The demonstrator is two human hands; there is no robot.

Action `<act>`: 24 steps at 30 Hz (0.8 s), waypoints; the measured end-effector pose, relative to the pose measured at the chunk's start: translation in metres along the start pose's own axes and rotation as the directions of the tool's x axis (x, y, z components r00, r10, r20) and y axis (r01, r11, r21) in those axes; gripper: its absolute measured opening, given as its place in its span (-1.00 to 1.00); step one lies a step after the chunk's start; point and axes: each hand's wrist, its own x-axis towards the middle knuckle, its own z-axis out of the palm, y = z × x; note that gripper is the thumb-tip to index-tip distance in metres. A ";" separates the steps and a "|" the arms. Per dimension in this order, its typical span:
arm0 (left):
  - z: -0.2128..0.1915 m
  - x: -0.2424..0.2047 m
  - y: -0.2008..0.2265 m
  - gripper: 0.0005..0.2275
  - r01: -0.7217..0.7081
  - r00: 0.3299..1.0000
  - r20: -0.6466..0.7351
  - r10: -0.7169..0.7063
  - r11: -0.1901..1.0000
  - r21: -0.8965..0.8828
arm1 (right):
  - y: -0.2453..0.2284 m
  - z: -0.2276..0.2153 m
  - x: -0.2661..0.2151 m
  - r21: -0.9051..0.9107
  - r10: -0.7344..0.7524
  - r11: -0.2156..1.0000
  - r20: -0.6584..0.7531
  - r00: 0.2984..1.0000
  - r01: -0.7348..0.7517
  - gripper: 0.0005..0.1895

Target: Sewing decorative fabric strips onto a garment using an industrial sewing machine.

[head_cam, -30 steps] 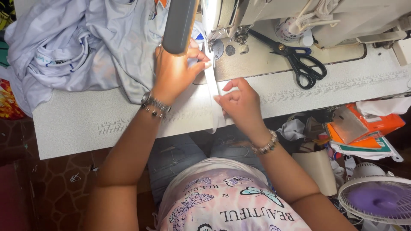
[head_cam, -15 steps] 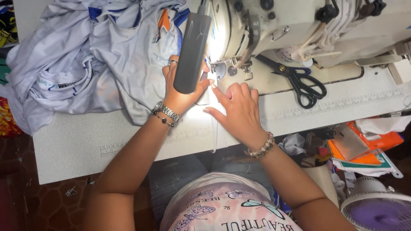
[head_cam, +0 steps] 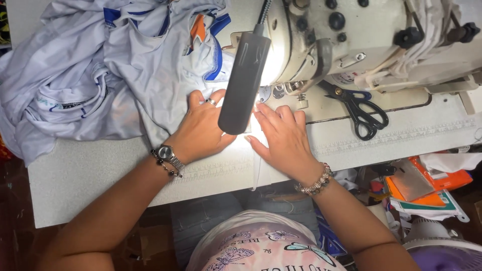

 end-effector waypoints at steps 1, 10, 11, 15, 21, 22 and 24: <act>0.001 0.001 -0.002 -0.81 -0.017 1.000 0.014 0.016 0.999 0.037 | 0.000 0.000 0.001 -0.001 0.008 1.000 0.003 1.000 -0.008 -0.51; -0.008 0.013 -0.005 -0.67 -0.116 0.991 -0.026 0.130 0.946 0.302 | 0.014 0.015 0.010 0.005 0.072 0.997 0.017 0.997 -0.072 -0.59; -0.012 0.014 -0.004 -0.63 -0.134 0.985 -0.061 0.161 0.940 0.313 | 0.016 0.018 0.009 -0.002 0.090 0.996 0.007 0.996 -0.090 -0.58; 0.006 0.019 -0.014 -0.61 -0.111 0.983 -0.103 0.152 0.940 0.323 | 0.008 0.010 0.013 0.088 0.146 0.986 -0.033 0.989 -0.143 -0.57; -0.030 -0.028 -0.008 -0.49 0.098 0.969 -0.242 -0.043 0.970 0.221 | 0.023 0.015 -0.009 -0.017 0.146 0.989 0.201 0.969 -0.146 -0.31; -0.057 -0.050 -0.007 -0.44 0.186 0.949 -0.294 -0.112 0.953 0.238 | 0.033 0.017 -0.029 -0.008 0.064 0.998 -0.039 0.997 -0.064 -0.41; -0.112 -0.106 -0.015 -0.36 0.295 0.913 -0.362 -0.190 0.920 0.260 | 0.051 0.027 -0.063 -0.001 -0.039 0.999 -0.283 0.958 0.040 -0.51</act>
